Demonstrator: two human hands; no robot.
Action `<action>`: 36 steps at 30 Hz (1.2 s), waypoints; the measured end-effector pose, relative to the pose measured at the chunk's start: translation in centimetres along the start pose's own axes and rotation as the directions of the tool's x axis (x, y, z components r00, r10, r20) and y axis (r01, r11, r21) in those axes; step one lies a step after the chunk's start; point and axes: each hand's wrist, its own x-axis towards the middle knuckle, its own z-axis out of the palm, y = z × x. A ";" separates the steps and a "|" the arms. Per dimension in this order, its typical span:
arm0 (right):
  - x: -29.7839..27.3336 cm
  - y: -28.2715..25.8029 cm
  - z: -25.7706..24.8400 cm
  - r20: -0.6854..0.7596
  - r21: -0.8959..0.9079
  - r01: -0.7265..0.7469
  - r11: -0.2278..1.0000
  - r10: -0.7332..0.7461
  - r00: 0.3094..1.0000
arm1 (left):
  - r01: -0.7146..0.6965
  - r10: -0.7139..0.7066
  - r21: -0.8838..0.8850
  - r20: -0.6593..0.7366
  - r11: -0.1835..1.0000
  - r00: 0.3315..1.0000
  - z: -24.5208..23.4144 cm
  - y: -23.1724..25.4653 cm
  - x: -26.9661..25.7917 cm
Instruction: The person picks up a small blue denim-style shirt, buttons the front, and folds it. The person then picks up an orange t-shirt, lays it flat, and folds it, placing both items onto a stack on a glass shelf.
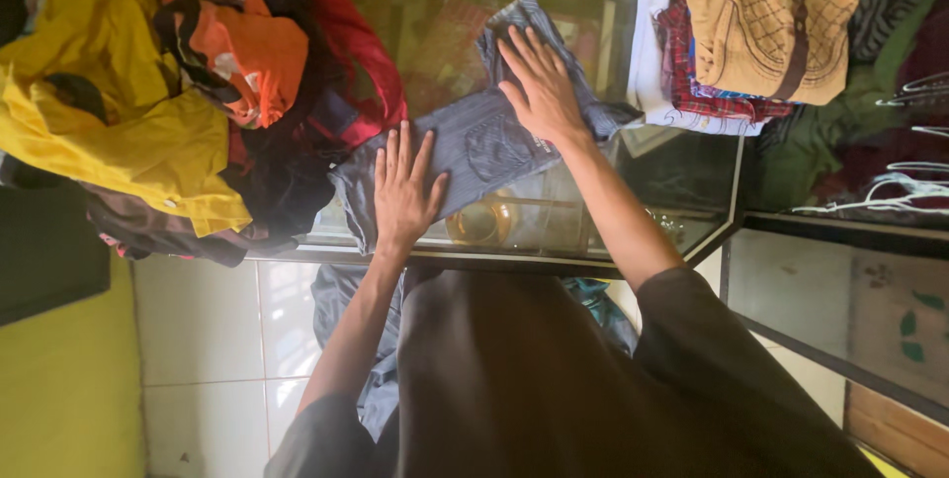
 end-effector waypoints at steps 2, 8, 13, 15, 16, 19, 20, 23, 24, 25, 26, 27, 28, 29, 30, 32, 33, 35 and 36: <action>-0.3 -0.2 -0.7 -0.033 0.047 0.012 0.999 -0.011 0.999 | -0.007 0.007 0.008 -0.007 1.000 1.000 0.1 0.1 0.0; -7.7 -4.6 -2.6 -0.644 0.154 -0.285 0.946 0.315 0.697 | 0.008 -0.008 -0.017 -0.002 1.000 1.000 0.1 0.3 -0.3; -12.3 -2.4 -2.1 -0.706 0.193 -0.514 0.836 0.482 0.518 | -0.014 0.014 -0.006 -0.028 1.000 1.000 1.2 0.8 -0.2; -13.8 0.2 -2.2 -0.627 0.178 -0.527 0.831 0.509 0.590 | -0.060 0.057 0.054 0.052 0.997 0.997 1.5 0.8 -0.2; -14.5 1.3 -2.7 -0.587 0.124 -0.516 0.848 0.482 0.650 | -0.069 0.066 0.052 0.057 0.996 0.996 1.3 0.7 -0.4; -14.2 1.8 -3.6 -0.524 0.015 -0.567 0.823 0.490 0.697 | -0.108 0.109 -0.014 0.080 0.994 0.991 0.6 0.1 -0.8; -13.9 1.3 -4.2 -0.502 -0.045 -0.634 0.772 0.531 0.682 | -0.121 0.122 -0.018 0.085 0.992 0.989 0.4 0.0 -1.0; -12.0 -0.9 -5.9 -0.523 -0.025 -0.619 0.785 0.518 0.677 | -0.116 0.118 -0.055 0.049 0.992 0.992 0.1 0.1 -1.3; -11.0 -1.2 -6.2 -0.519 -0.025 -0.608 0.793 0.510 0.686 | -0.116 0.118 -0.096 0.019 0.989 0.993 0.1 0.3 -1.2; -9.8 -1.2 -6.5 -0.454 -0.009 -0.507 0.862 0.449 0.770 | -0.107 0.109 -0.093 0.015 0.990 0.994 0.0 0.8 -1.0; -8.7 -0.9 -6.8 -0.387 0.017 -0.400 0.916 0.375 0.843 | -0.155 0.152 -0.144 -0.030 0.977 0.988 -0.1 1.5 -0.7; -7.8 -0.4 -7.0 -0.382 0.015 -0.400 0.916 0.375 0.845 | -0.208 0.198 -0.198 -0.072 0.958 0.978 -0.1 2.3 -0.5; -6.7 0.4 -7.3 -0.319 -0.008 -0.364 0.931 0.343 0.884 | -0.204 0.193 -0.200 -0.071 0.958 0.979 -0.1 3.3 0.1; -6.1 1.1 -7.6 -0.261 -0.031 -0.323 0.946 0.305 0.916 | -0.063 0.061 -0.346 -0.015 0.936 0.998 -0.1 4.2 1.5; -6.2 1.6 -7.8 -0.266 -0.034 -0.320 0.947 0.300 0.916 | 0.083 -0.060 -0.477 0.063 0.875 0.996 -0.3 5.0 3.0; -6.8 2.8 -7.8 -0.419 0.052 -0.433 0.900 0.414 0.808 | -0.076 0.046 -0.439 -0.079 0.895 0.996 -0.8 6.0 6.0; -7.7 3.3 -7.4 -0.421 0.048 -0.436 0.898 0.414 0.807 | -0.227 0.159 -0.380 -0.202 0.897 0.966 -0.8 6.6 7.2; -10.6 4.3 -5.9 -0.580 0.227 -0.584 0.779 0.590 0.562 | -0.321 0.279 -0.412 -0.160 0.853 0.947 0.4 8.3 8.8; -12.1 4.6 -4.6 -0.583 0.224 -0.590 0.776 0.592 0.557 | -0.405 0.395 -0.443 -0.121 0.800 0.911 1.5 9.1 9.3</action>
